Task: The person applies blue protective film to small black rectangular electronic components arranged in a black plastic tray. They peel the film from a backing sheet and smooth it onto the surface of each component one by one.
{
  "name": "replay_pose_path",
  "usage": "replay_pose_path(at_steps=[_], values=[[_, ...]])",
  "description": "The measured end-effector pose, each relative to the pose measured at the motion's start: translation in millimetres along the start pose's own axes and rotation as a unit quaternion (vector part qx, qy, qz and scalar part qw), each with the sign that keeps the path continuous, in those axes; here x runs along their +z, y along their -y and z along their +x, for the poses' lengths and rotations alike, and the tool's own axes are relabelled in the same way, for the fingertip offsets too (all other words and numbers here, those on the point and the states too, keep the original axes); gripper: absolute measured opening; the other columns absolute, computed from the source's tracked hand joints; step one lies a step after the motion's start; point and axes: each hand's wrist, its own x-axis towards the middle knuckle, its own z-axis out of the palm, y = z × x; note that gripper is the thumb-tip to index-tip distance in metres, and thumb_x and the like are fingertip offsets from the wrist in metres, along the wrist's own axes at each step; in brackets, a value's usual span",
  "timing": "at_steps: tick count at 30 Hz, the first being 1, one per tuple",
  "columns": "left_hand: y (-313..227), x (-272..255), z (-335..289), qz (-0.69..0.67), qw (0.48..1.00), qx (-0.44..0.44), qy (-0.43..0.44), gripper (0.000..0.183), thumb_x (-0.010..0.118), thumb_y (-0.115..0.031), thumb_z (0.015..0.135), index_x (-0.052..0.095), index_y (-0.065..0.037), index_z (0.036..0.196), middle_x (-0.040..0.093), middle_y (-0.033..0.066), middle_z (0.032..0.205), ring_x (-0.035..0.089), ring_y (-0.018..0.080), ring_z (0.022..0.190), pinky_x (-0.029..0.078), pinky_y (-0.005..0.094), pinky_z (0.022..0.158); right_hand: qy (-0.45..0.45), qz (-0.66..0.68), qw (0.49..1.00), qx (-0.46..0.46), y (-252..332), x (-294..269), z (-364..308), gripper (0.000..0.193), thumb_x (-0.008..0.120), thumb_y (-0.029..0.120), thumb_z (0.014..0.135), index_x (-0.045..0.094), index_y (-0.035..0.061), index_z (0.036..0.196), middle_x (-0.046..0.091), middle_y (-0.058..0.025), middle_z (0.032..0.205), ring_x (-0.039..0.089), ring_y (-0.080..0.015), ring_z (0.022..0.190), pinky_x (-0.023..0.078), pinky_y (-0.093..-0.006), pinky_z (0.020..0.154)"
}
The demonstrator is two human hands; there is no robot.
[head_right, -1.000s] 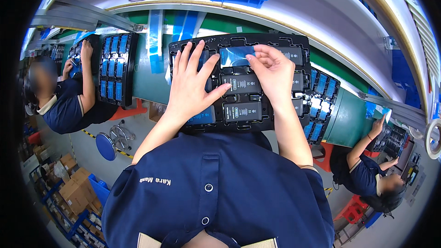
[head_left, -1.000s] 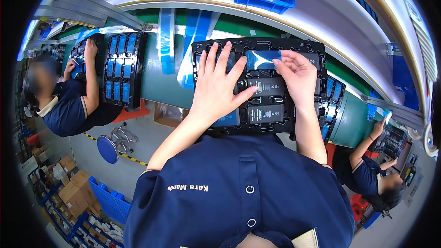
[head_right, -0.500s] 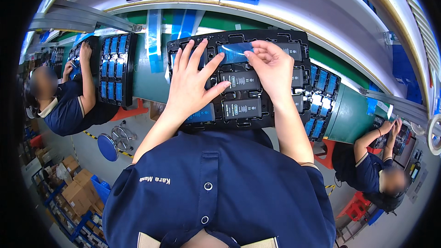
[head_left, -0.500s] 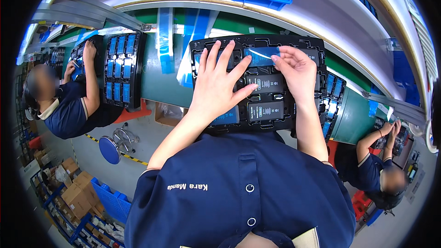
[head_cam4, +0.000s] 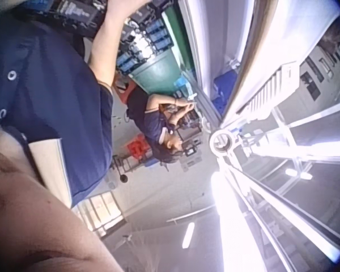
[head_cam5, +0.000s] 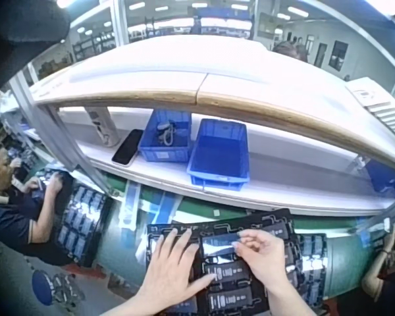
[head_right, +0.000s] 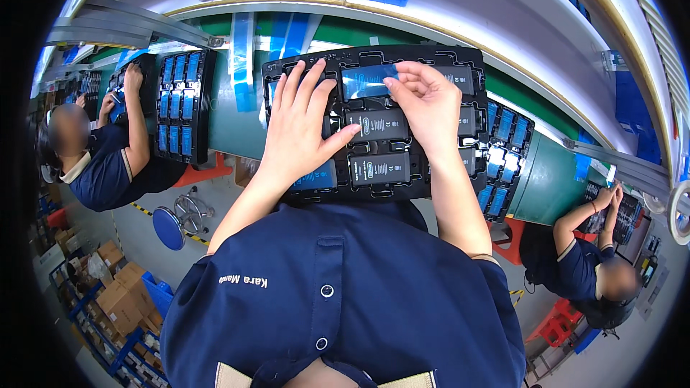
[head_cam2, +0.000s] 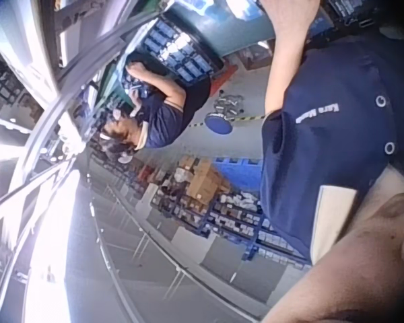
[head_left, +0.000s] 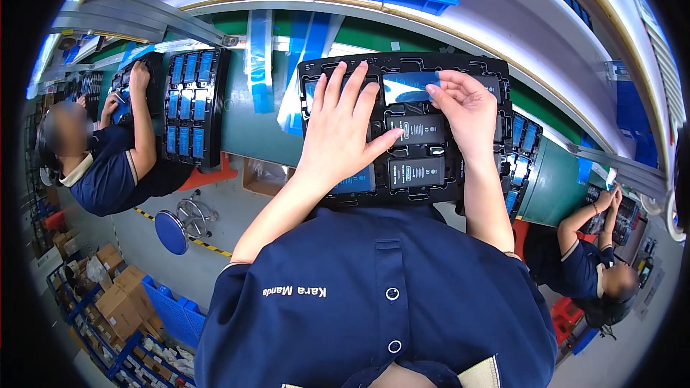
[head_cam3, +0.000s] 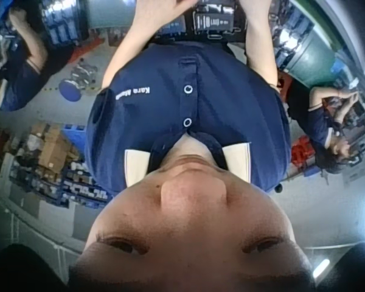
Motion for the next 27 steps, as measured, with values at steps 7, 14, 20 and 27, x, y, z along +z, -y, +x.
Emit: replay_pose_path(at_steps=[7, 14, 20, 27], values=[[-0.3, -0.7, -0.1, 0.001, 1.000, -0.005, 0.006, 0.067, 0.069, -0.048, 0.079, 0.052, 0.000, 0.122, 0.042, 0.0219, 0.139, 0.035, 0.0443, 0.132, 0.027, 0.0583, 0.108, -0.003, -0.006, 1.000, 0.002, 1.0, 0.5, -0.5, 0.025, 0.075, 0.000, 0.079, 0.067, -0.0036, 0.102, 0.069, -0.0060, 0.083, 0.064, -0.0074, 0.072, 0.053, -0.0204, 0.065], [-1.9, -3.7, 1.1, 0.014, 1.000, 0.000, 0.022, 0.057, 0.069, -0.048, 0.079, 0.058, -0.016, 0.125, 0.039, 0.0193, 0.143, 0.034, 0.0446, 0.133, 0.026, 0.0584, 0.109, -0.011, -0.032, 0.999, -0.016, -3.5, 0.6, -0.3, 0.024, 0.075, 0.001, 0.078, 0.069, -0.0024, 0.101, 0.069, -0.0058, 0.083, 0.064, -0.0069, 0.072, 0.054, -0.0206, 0.066], [-1.9, -2.6, 1.4, 0.013, 1.000, -0.002, 0.022, 0.055, 0.069, -0.048, 0.079, 0.060, -0.017, 0.124, 0.039, 0.0191, 0.143, 0.033, 0.0447, 0.133, 0.026, 0.0585, 0.109, -0.025, -0.108, 0.992, -0.061, -0.1, 7.7, -1.8, 0.022, 0.074, 0.000, 0.077, 0.070, -0.0016, 0.099, 0.070, -0.0075, 0.081, 0.065, -0.0073, 0.070, 0.054, -0.0210, 0.065], [-2.4, -2.5, 1.6, 0.011, 1.000, 0.003, 0.006, 0.053, 0.070, -0.044, 0.080, 0.061, -0.015, 0.123, 0.041, 0.0189, 0.141, 0.036, 0.0430, 0.132, 0.026, 0.0575, 0.108, -0.027, -0.269, 0.948, -0.170, 19.0, 16.5, -6.3, 0.040, 0.068, -0.004, 0.072, 0.063, 0.0042, 0.110, 0.057, -0.0095, 0.094, 0.061, -0.0176, 0.070, 0.051, -0.0294, 0.063]])
